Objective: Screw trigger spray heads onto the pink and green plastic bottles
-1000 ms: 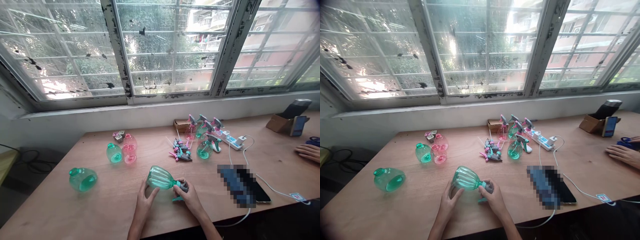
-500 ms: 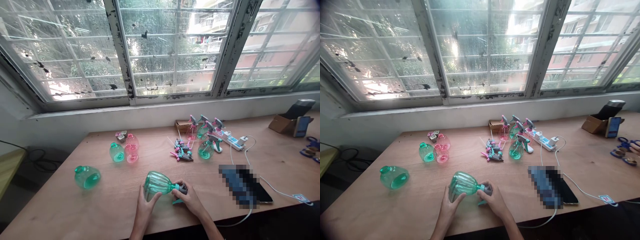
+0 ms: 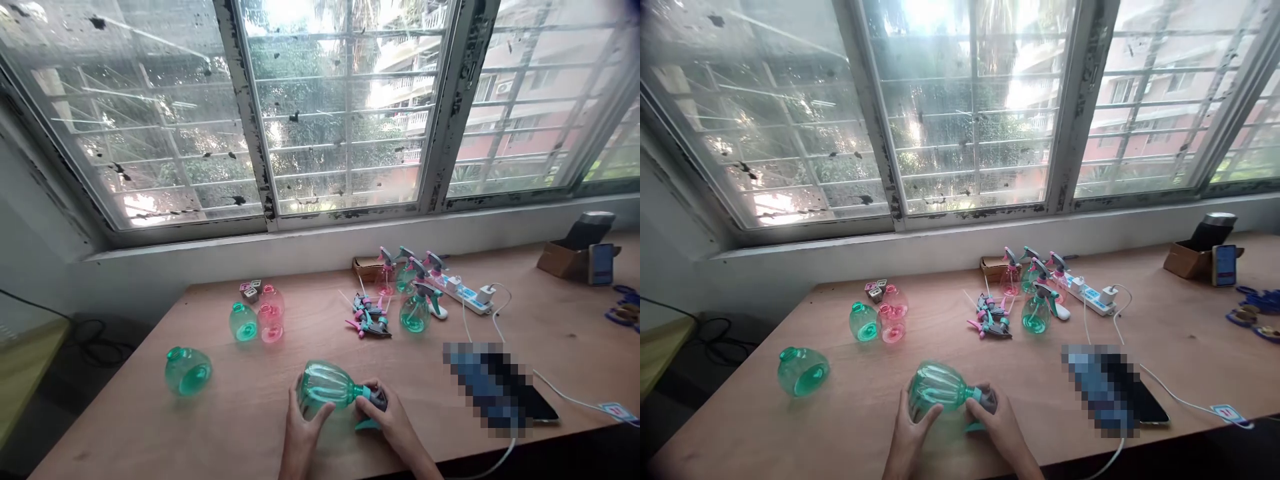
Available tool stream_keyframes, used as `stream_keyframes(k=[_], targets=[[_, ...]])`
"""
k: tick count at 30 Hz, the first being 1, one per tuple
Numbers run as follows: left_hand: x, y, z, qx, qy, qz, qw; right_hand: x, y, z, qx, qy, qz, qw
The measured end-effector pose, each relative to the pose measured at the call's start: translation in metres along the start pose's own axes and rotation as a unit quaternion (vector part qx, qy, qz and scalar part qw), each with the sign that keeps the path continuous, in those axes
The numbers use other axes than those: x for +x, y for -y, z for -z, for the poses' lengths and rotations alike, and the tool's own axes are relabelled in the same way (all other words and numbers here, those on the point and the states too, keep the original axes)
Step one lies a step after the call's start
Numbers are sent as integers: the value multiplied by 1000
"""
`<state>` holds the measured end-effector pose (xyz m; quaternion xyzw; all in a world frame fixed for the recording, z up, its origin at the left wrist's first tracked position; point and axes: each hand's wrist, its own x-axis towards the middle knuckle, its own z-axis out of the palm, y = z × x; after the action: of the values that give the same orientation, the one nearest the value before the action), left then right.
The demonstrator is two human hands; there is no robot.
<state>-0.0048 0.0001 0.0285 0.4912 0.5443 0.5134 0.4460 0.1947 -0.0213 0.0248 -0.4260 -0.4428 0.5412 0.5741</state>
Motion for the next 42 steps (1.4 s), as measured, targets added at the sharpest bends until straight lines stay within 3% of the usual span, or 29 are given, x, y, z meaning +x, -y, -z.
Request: stream_keyframes(k=[3, 8, 13, 19, 23, 27, 31, 39, 42], targets=[[1, 3, 3, 47, 20, -24, 998, 2, -3, 0, 10, -11, 5, 1000], [3, 13, 6, -9, 52, -38, 998, 1, 0, -2, -18, -1, 12, 1000], [0, 10, 8, 24, 30, -33, 999, -1, 1, -2, -27, 7, 13, 1000], [0, 3, 6, -22, 54, 4, 998, 1, -8, 3, -14, 0, 9, 1000], [2, 4, 5, -23, 38, 1, 999, 4, -14, 5, 11, -2, 11, 1000], [0, 0, 4, -33, 57, -7, 998, 3, -8, 2, 5, -3, 9, 1000], [-3, -3, 4, -42, 32, -4, 999, 0, -3, 0, -6, 0, 5, 1000], [0, 7, 6, -34, 63, -41, 997, 4, -12, 2, 33, -7, 21, 999], [1, 9, 7, -15, 44, -37, 998, 1, -8, 0, 6, 9, 23, 1000]])
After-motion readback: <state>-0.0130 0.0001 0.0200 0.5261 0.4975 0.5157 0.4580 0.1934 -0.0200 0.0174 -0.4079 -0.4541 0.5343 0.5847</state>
